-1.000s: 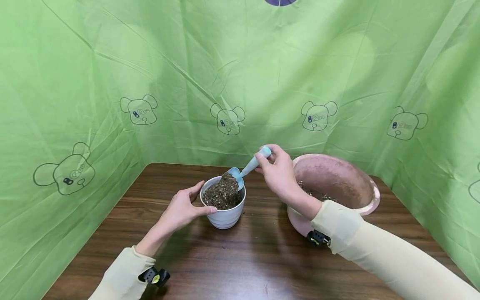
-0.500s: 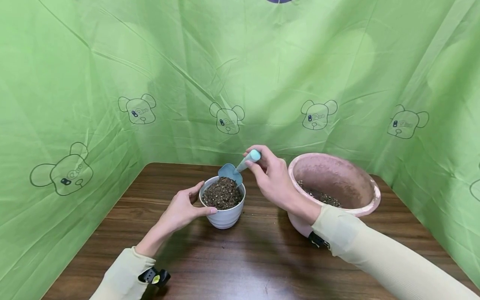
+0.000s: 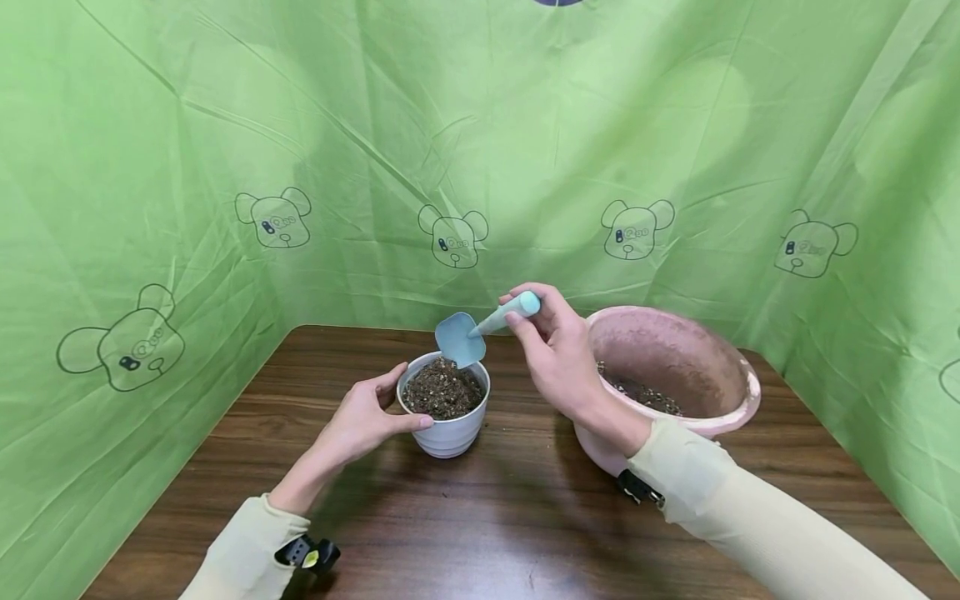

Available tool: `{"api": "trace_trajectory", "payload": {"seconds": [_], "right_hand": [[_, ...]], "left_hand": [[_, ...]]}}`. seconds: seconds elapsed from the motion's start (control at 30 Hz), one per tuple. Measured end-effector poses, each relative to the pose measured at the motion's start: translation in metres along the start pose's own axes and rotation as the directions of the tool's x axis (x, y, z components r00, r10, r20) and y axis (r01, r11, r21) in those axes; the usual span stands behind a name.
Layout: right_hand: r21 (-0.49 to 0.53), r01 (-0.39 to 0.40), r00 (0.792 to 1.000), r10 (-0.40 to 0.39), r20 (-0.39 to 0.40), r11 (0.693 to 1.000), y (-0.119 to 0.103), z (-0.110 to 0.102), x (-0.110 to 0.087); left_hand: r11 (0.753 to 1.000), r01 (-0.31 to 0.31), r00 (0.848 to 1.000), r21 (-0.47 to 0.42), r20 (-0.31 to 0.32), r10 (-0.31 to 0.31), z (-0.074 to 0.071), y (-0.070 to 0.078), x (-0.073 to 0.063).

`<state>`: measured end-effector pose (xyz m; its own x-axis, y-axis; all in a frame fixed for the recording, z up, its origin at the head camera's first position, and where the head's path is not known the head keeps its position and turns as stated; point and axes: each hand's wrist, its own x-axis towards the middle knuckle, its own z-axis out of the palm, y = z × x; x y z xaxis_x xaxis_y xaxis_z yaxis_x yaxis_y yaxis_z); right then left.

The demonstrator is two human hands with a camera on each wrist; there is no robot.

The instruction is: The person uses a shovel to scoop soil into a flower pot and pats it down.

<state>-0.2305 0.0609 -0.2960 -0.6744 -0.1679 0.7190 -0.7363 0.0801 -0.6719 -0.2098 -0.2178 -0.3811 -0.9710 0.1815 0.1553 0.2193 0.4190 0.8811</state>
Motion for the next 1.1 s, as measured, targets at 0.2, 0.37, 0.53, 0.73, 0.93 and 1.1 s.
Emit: {"api": "trace_trajectory", "payload": {"seconds": [0.2, 0.37, 0.53, 0.73, 0.93, 1.1], "right_hand": [[0.086, -0.126, 0.984, 0.135, -0.113, 0.988, 0.000, 0.004, 0.000], [0.199, -0.197, 0.961, 0.229, -0.155, 0.960, 0.000, 0.008, -0.003], [0.254, -0.218, 0.947, 0.267, -0.180, 0.943, 0.003, 0.015, -0.008], [0.281, -0.264, 0.923, 0.327, -0.205, 0.923, 0.011, 0.023, -0.017], [0.273, -0.309, 0.904, 0.371, -0.214, 0.911, 0.020, 0.025, -0.025], [0.213, -0.318, 0.907, 0.362, -0.216, 0.924, 0.024, 0.024, -0.028]], "left_hand": [[0.996, 0.003, 0.999, -0.085, 0.036, 0.000, -0.002, -0.003, 0.002], [0.990, -0.009, 0.998, -0.139, 0.062, 0.018, -0.003, -0.007, 0.003], [0.990, -0.025, 0.997, -0.140, 0.068, 0.034, -0.003, -0.008, 0.005], [0.991, -0.013, 0.997, -0.132, 0.071, 0.022, -0.003, -0.010, 0.006], [0.991, -0.010, 0.997, -0.130, 0.072, 0.020, -0.002, -0.008, 0.007], [0.992, -0.009, 0.998, -0.123, 0.068, 0.017, -0.002, -0.007, 0.007]]}}
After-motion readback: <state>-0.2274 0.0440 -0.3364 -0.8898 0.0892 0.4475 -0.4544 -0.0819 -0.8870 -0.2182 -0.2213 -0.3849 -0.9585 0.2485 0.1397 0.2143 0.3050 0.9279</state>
